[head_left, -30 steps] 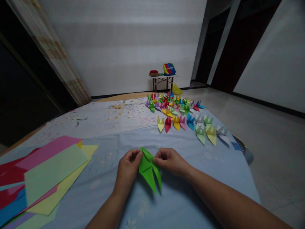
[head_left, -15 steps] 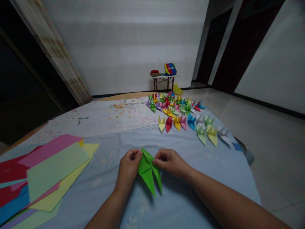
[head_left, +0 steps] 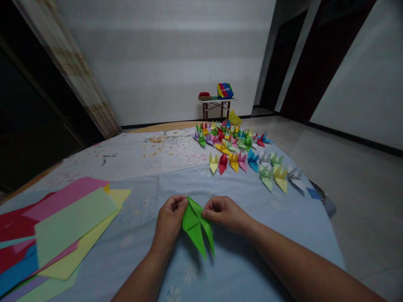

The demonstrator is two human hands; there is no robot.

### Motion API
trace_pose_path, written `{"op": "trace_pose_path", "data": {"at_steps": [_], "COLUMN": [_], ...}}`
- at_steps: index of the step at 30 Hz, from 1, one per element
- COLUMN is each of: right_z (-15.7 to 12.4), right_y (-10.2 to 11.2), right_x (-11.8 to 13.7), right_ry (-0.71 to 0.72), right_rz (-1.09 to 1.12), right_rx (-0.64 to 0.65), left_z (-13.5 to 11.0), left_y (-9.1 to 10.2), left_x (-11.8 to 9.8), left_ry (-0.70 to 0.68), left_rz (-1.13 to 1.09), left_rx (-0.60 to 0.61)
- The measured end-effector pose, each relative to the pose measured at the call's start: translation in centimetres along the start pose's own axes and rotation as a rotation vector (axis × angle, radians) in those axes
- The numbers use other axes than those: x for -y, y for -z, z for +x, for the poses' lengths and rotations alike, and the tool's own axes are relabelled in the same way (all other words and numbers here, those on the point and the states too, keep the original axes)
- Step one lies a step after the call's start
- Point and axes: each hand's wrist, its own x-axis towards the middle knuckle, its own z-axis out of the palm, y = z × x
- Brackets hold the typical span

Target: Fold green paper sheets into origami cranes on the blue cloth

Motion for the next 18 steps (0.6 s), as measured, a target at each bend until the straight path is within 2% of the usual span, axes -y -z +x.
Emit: {"op": "trace_pose_path", "data": {"at_steps": [7,11,15,18], "right_z": [0.2,0.3,0.5,0.7], "right_y": [0.4,0.7,1.1,1.3], "right_x": [0.5,0.9,0.7,0.2], "right_ry": [-0.065,-0.107,-0.12,-0.157], "right_rz": [0.121,0.177,0.172,0.073], "right_rx": [-0.069,-0.107,-0.136,-0.153], "left_z": [0.0,-0.9,-1.4,-1.5], "left_y": [0.0,-0.7,-1.0,-1.1], "left_x": [0.6,0.1,-0.2,-0.1], "left_ry": [0.038,0.071,0.047,0.007], "left_rz": [-0.143,-0.212,-0.163,-0.063], "left_rx": [0.015,0.113,0.23,0.246]}}
